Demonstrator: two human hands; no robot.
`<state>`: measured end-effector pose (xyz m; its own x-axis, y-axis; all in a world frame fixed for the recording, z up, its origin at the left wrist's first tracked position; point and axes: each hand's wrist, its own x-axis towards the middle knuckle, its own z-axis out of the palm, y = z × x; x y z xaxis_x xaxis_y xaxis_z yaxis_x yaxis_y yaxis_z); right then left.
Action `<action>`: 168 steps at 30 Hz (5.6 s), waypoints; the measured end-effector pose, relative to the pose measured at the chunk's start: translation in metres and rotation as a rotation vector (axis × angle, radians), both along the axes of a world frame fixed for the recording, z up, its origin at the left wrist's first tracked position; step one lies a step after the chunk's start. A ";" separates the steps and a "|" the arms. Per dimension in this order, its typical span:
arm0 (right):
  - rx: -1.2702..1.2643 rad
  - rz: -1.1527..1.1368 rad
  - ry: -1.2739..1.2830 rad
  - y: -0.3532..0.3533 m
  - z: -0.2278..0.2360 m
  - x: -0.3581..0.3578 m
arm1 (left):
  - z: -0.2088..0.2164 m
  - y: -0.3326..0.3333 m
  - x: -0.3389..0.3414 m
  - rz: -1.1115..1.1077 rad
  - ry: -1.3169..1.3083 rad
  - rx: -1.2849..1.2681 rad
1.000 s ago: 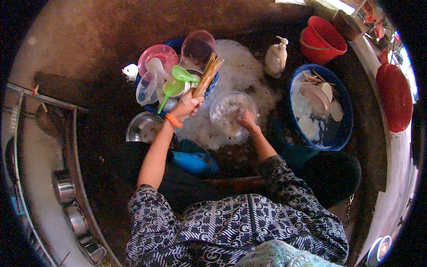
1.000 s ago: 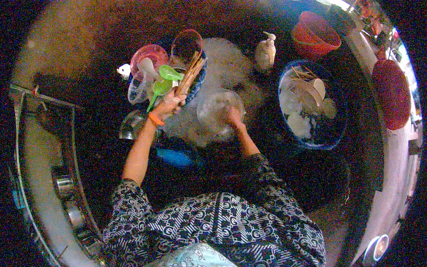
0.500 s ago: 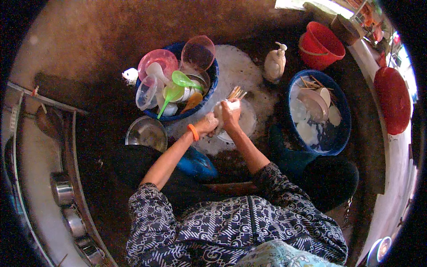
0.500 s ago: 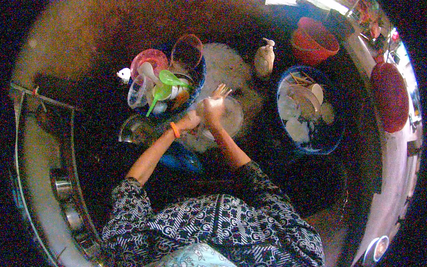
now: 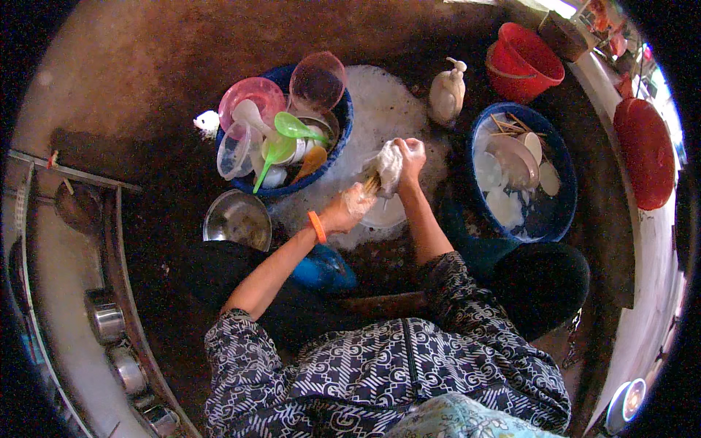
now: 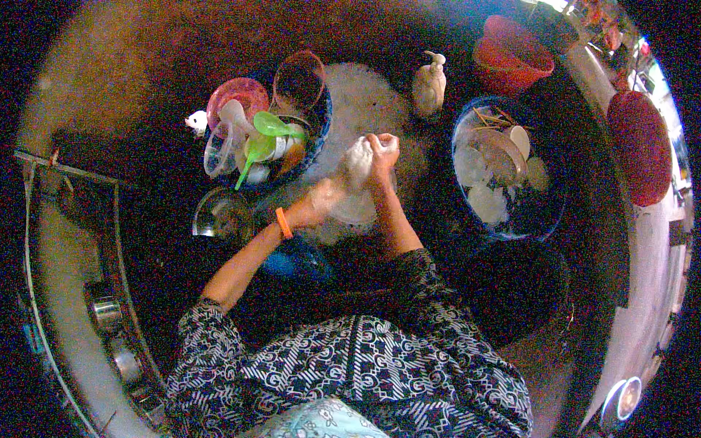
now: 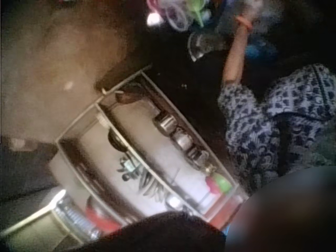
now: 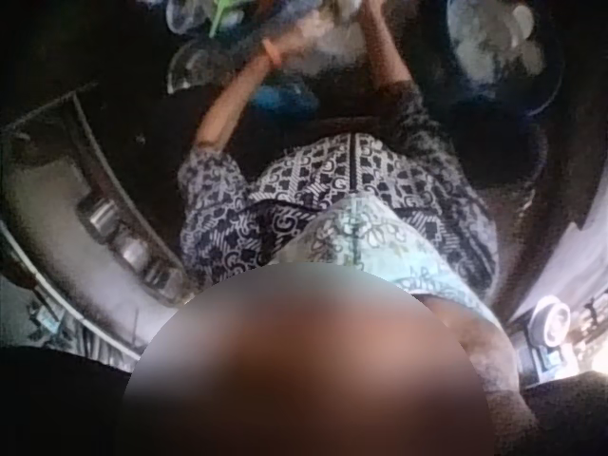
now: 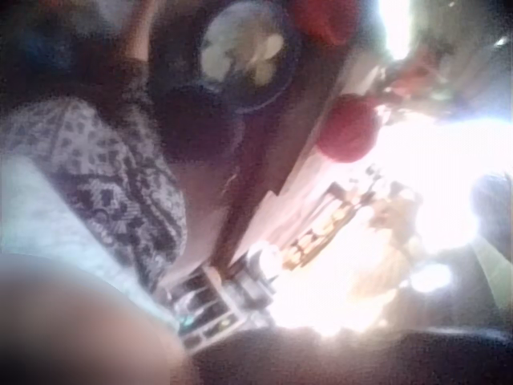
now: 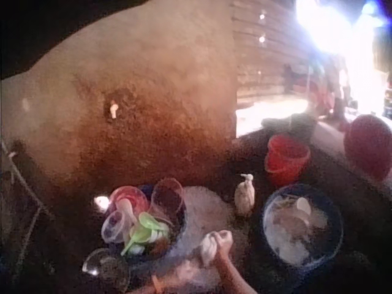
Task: The person washes various dishes and utensils by hand using a cloth and soapy water in a basin. They scrub plates, bowls, cups, and chopsticks, then place the cleaned items into a separate basin.
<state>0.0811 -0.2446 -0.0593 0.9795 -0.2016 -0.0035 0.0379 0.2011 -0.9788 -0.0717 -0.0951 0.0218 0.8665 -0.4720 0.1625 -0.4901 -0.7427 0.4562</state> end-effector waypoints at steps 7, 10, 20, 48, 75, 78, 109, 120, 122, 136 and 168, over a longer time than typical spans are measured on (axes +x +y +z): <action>-0.267 0.206 0.315 -0.013 0.005 -0.007 | 0.019 -0.018 -0.018 0.464 0.345 -0.421; 1.005 0.585 0.516 0.010 0.031 -0.025 | 0.026 -0.007 -0.002 0.619 0.613 -0.504; 0.080 0.452 0.082 0.030 0.027 -0.047 | 0.003 -0.010 0.001 0.558 0.464 -0.209; 0.008 0.458 -0.125 0.052 0.060 -0.057 | 0.042 0.007 0.022 0.659 0.885 -0.906; 0.334 0.223 0.372 0.064 0.011 -0.061 | 0.030 -0.025 -0.002 0.439 0.162 0.596; 0.127 0.118 0.276 0.058 -0.023 -0.037 | 0.042 -0.031 -0.004 0.412 0.138 0.574; 0.293 0.149 0.309 -0.047 -0.010 0.031 | 0.053 -0.003 -0.030 0.644 0.974 -0.651; -0.461 0.602 0.165 -0.005 0.040 -0.004 | 0.043 0.163 0.051 1.016 -0.296 0.025; -0.496 0.542 0.156 -0.009 0.041 0.002 | 0.032 0.175 0.047 1.030 -0.301 0.115; 0.473 -1.114 0.306 -0.246 -0.032 0.086 | 0.032 0.093 0.047 0.748 -0.241 -0.109; 0.233 -0.480 -0.274 -0.169 0.067 0.071 | 0.028 0.054 0.047 0.829 0.631 -0.899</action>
<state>0.1516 -0.4134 0.0082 0.7506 -0.6460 0.1387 0.4223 0.3076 -0.8527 -0.0242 -0.0410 0.0499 0.8805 0.2719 -0.3884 0.4152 -0.0469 0.9085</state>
